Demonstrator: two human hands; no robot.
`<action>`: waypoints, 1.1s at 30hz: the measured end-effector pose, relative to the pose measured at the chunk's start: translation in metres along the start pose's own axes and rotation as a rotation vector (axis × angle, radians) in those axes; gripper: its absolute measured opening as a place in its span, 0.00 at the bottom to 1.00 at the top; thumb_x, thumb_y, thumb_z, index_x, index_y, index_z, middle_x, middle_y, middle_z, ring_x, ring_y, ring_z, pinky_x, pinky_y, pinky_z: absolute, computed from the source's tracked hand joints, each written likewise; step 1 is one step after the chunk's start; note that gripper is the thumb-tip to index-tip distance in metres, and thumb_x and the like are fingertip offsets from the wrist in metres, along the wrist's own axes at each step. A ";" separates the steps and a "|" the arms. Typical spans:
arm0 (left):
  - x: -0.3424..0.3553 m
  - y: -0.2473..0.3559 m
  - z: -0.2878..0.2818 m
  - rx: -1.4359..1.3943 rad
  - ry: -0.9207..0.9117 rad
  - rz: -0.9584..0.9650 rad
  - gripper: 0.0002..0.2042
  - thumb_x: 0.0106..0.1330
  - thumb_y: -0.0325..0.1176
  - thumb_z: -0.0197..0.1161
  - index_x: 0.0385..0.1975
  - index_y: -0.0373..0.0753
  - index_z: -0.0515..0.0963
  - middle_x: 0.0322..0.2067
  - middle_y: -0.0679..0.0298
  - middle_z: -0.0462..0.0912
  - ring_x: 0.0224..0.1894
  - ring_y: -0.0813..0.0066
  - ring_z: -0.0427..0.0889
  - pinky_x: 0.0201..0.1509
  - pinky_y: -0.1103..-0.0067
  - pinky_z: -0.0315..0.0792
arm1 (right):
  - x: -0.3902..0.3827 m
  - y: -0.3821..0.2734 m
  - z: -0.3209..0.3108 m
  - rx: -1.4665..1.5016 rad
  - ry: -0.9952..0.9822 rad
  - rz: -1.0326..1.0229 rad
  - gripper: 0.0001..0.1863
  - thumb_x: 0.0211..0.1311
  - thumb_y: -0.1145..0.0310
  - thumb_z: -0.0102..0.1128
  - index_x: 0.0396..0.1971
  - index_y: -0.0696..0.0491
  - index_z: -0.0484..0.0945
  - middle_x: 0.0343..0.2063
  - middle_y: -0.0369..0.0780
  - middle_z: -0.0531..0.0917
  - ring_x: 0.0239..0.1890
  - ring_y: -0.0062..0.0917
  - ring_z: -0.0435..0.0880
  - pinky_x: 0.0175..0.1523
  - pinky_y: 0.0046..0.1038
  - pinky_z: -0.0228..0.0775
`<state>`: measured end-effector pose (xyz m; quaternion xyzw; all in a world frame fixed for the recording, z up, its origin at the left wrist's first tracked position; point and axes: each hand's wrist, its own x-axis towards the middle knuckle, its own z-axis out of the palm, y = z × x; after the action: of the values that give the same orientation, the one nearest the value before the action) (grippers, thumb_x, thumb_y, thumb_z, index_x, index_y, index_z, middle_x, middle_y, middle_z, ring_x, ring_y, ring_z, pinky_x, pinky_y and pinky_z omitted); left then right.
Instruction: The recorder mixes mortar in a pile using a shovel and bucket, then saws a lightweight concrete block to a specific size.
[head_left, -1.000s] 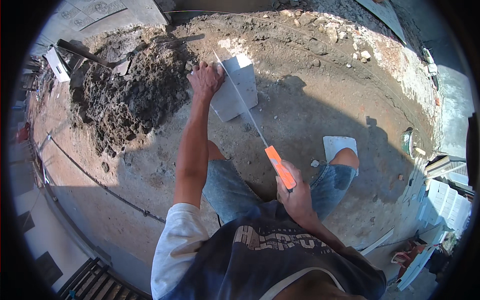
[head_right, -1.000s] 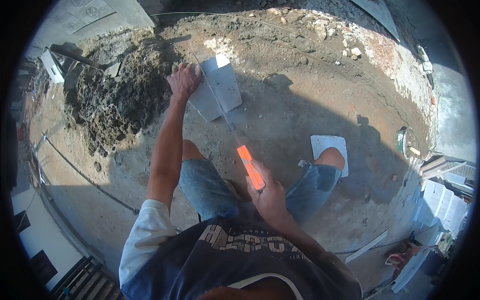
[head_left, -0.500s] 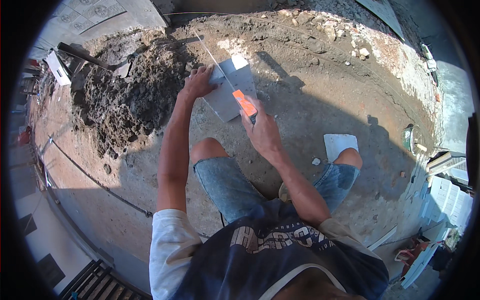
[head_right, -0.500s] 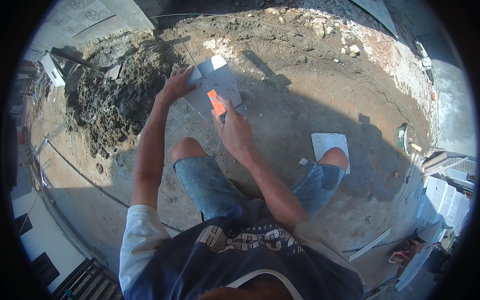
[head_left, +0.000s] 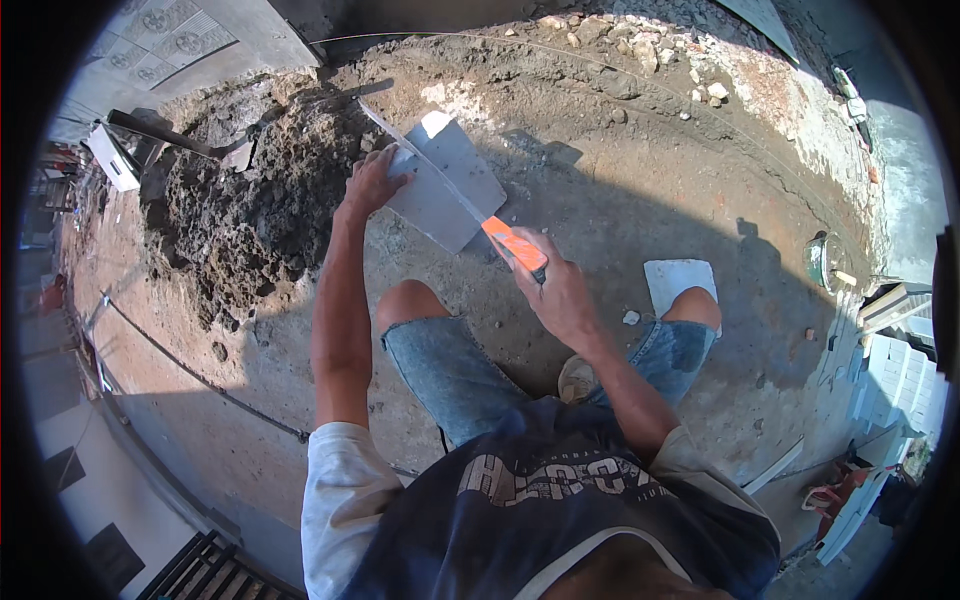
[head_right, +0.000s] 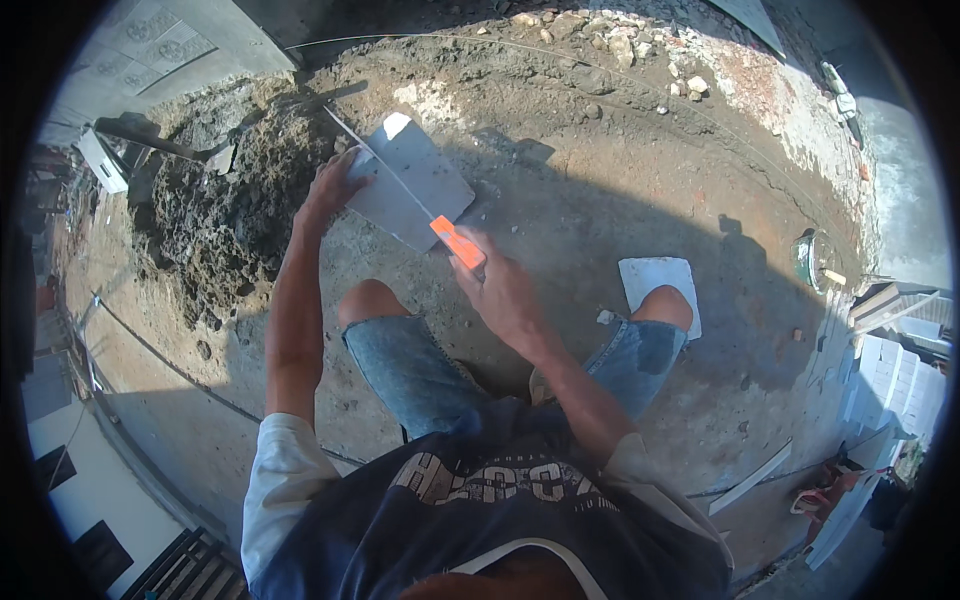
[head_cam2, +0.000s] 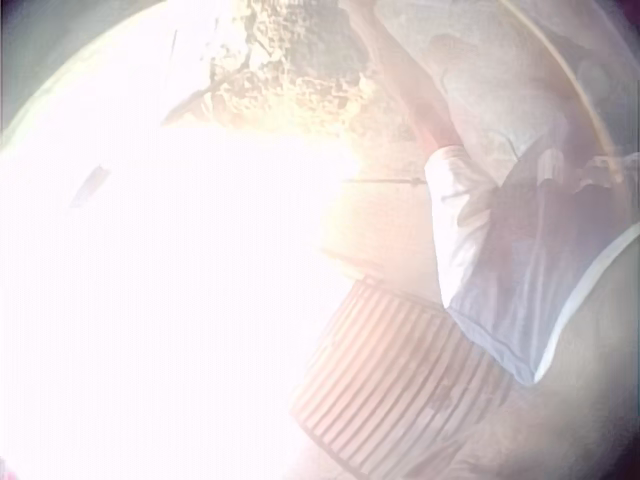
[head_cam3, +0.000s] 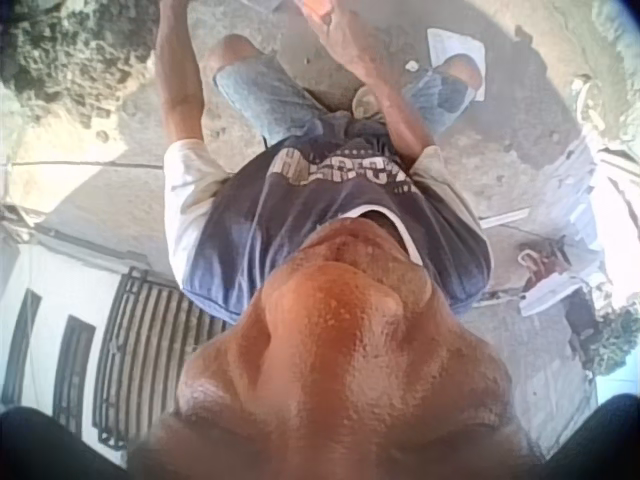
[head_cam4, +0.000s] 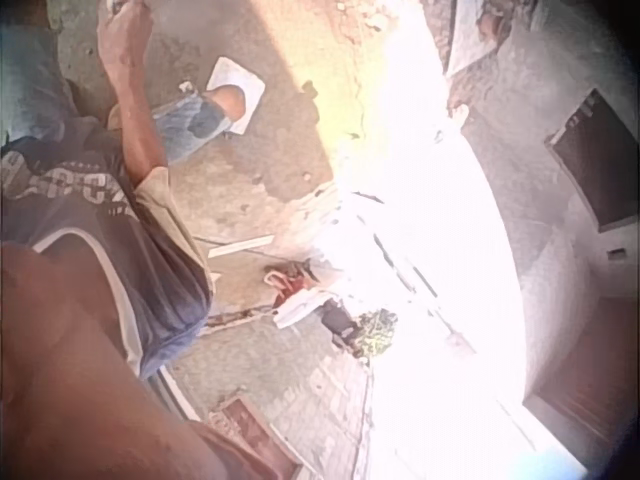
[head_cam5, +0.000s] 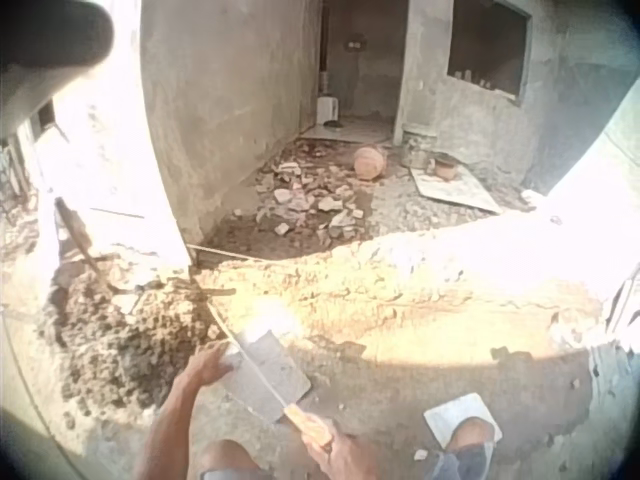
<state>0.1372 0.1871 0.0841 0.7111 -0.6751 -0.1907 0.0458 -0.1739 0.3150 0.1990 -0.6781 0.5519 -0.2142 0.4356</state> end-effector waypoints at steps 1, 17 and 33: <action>-0.004 0.001 0.004 -0.006 -0.001 0.035 0.35 0.57 0.50 0.66 0.65 0.47 0.64 0.62 0.55 0.67 0.64 0.48 0.64 0.65 0.57 0.60 | -0.023 0.001 0.003 0.005 0.004 0.012 0.21 0.65 0.67 0.56 0.57 0.49 0.67 0.43 0.51 0.82 0.45 0.48 0.81 0.46 0.38 0.75; -0.001 0.011 -0.015 0.013 0.043 0.094 0.31 0.58 0.50 0.65 0.62 0.53 0.67 0.61 0.60 0.68 0.63 0.51 0.64 0.62 0.55 0.62 | -0.113 0.019 0.004 0.072 0.183 -0.084 0.23 0.62 0.69 0.59 0.57 0.51 0.67 0.42 0.51 0.81 0.43 0.47 0.83 0.45 0.42 0.76; -0.026 0.019 -0.003 0.047 0.106 0.064 0.32 0.57 0.49 0.66 0.63 0.54 0.66 0.61 0.60 0.66 0.65 0.50 0.60 0.62 0.53 0.61 | -0.135 0.008 -0.028 0.072 0.140 -0.094 0.24 0.60 0.72 0.61 0.57 0.51 0.68 0.40 0.50 0.82 0.44 0.43 0.84 0.45 0.36 0.76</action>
<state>0.1197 0.2099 0.0988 0.6992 -0.6984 -0.1355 0.0707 -0.2402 0.4311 0.2330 -0.6705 0.5406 -0.3010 0.4093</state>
